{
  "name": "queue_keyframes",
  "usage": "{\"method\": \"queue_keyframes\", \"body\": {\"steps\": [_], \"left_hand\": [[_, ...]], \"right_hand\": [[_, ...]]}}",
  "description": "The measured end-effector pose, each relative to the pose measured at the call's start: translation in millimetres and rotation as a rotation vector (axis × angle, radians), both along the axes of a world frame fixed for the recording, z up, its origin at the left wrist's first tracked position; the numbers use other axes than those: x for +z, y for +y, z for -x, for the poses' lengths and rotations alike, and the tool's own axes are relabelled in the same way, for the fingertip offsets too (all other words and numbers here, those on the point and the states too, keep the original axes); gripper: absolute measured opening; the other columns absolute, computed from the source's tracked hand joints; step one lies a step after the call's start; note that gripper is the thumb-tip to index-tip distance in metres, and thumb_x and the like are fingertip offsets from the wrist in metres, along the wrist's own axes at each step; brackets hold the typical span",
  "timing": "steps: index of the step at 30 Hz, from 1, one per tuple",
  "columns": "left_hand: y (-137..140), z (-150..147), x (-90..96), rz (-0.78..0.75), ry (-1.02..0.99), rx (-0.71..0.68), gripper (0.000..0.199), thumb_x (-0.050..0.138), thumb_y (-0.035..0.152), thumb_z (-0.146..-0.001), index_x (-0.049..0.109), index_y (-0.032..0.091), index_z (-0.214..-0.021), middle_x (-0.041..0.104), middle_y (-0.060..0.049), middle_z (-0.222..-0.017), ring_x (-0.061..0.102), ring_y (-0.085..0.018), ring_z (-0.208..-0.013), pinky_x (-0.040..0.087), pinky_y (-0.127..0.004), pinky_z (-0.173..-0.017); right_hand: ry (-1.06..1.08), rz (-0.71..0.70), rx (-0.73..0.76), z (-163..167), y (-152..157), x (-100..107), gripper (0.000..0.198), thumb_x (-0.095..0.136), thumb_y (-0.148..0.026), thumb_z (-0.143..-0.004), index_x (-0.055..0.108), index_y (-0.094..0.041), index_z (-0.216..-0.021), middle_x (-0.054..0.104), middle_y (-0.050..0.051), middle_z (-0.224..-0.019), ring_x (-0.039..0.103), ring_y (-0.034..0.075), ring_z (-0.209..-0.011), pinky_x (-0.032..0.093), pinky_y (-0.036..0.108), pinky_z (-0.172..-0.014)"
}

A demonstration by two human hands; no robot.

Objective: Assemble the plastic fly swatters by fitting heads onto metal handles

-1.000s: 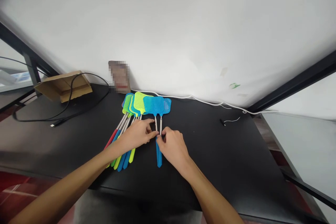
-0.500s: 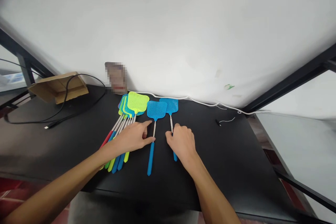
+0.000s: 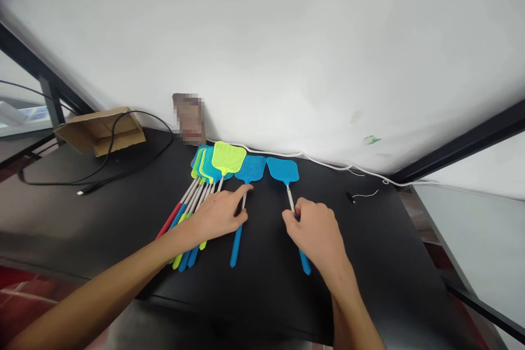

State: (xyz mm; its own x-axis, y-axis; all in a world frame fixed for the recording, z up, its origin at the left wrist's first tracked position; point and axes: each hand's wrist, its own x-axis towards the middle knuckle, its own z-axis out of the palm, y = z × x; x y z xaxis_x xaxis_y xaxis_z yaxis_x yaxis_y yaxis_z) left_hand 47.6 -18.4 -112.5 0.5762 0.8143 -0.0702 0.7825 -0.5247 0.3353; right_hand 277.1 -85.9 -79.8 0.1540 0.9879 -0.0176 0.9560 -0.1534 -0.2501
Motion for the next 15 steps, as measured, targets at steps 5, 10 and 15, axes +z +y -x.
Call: {"method": "queue_keyframes", "body": {"steps": [5,10,15], "left_hand": [[-2,0,-7.2,-0.075,0.013,0.003,0.041,0.05,0.015,-0.085,0.063,0.014,-0.123,0.071,-0.011,-0.085,0.068,-0.029,-0.077,0.048,-0.036,-0.07],[1,1,-0.2,-0.124,-0.27,0.026,0.03,0.047,0.022,-0.094,0.068,0.013,-0.114,0.067,-0.01,-0.085,0.063,-0.027,-0.086,0.047,-0.041,-0.084],[8,-3,15.0,0.416,-0.829,-0.086,0.04,0.05,0.045,-0.1,0.063,0.017,-0.125,0.062,-0.003,-0.083,0.057,-0.016,-0.075,0.045,-0.028,-0.07]], "right_hand": [[0.414,-0.047,0.066,-8,-3,6,0.024,0.051,-0.026,-0.086,0.046,-0.023,-0.063,0.053,-0.004,-0.051,0.048,0.014,-0.05,0.032,0.028,-0.053],[0.7,-0.14,0.038,20,-5,-3,0.016,0.048,-0.036,-0.099,0.05,-0.024,-0.089,0.058,-0.005,-0.06,0.049,0.013,-0.046,0.036,0.025,-0.05],[0.857,-0.156,0.134,56,-11,-25,0.019,0.046,-0.043,-0.103,0.048,-0.025,-0.106,0.053,-0.005,-0.066,0.049,0.012,-0.051,0.037,0.023,-0.049]]}}
